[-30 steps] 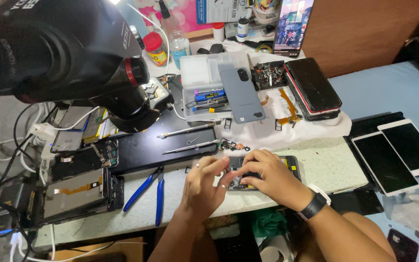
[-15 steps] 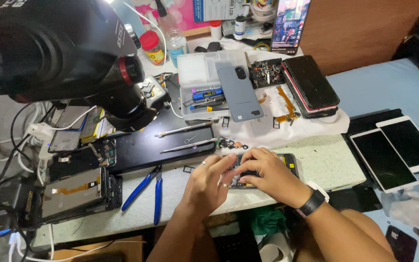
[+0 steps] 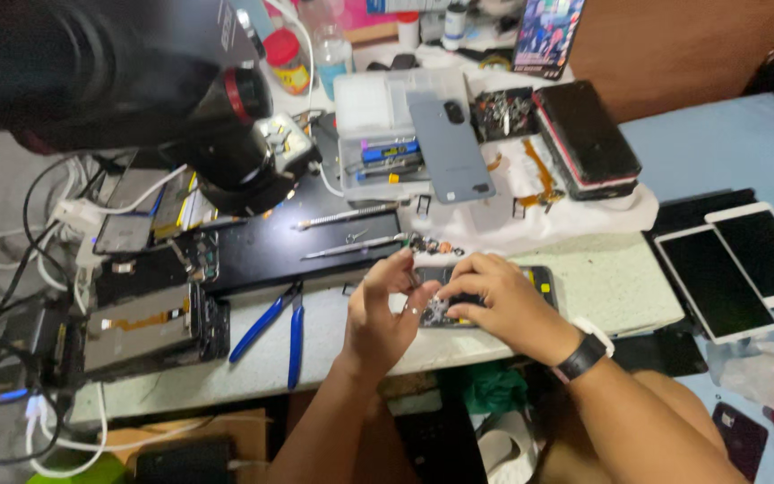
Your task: The person uses a screwdriver to remove screws from a disassembled smartphone, then uses tweezers to lift and reposition internal components. The person handles the phone casing and battery area while working at a cluttered repair bench.
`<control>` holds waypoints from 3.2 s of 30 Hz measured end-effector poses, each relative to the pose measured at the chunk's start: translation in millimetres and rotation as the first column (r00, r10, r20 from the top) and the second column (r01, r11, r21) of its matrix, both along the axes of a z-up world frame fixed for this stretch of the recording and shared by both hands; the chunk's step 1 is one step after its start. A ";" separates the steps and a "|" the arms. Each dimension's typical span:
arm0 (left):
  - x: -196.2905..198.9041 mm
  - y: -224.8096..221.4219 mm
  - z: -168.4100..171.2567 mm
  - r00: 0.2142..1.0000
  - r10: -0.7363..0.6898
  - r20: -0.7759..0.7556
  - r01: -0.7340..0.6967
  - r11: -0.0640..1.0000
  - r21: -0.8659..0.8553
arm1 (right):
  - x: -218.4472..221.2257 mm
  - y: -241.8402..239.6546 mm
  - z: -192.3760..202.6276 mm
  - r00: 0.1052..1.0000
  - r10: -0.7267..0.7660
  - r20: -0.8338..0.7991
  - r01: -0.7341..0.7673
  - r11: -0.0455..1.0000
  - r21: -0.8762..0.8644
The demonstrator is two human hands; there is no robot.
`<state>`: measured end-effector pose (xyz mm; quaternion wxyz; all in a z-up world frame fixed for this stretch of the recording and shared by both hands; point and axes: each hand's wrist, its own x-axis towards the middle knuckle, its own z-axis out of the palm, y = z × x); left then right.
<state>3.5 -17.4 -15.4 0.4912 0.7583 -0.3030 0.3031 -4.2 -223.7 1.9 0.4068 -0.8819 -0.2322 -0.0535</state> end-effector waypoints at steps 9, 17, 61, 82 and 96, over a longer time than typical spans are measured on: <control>1.2 2.7 -5.3 1.000 0.004 -0.023 -0.005 0.998 -0.061 | 0.0 4.3 4.2 0.999 -0.009 0.038 0.010 1.000 -0.018; -1.0 -6.0 -1.6 0.990 -0.114 -0.082 0.092 0.969 -0.231 | -4.3 16.6 9.3 0.995 -0.058 0.078 0.053 0.996 0.074; -4.6 24.7 -21.6 0.978 -0.202 -0.050 0.178 0.935 -0.307 | -4.7 -5.5 25.3 0.995 -0.035 0.093 0.058 0.966 -0.253; -5.3 29.6 -17.7 0.967 -0.230 0.107 0.251 0.931 -0.264 | -13.5 -0.5 23.5 0.987 -0.042 0.156 0.085 0.957 -0.278; -3.3 25.3 -15.5 0.968 -0.200 0.153 0.231 0.948 -0.221 | -13.9 -1.2 22.6 0.985 -0.053 0.165 0.101 0.949 -0.300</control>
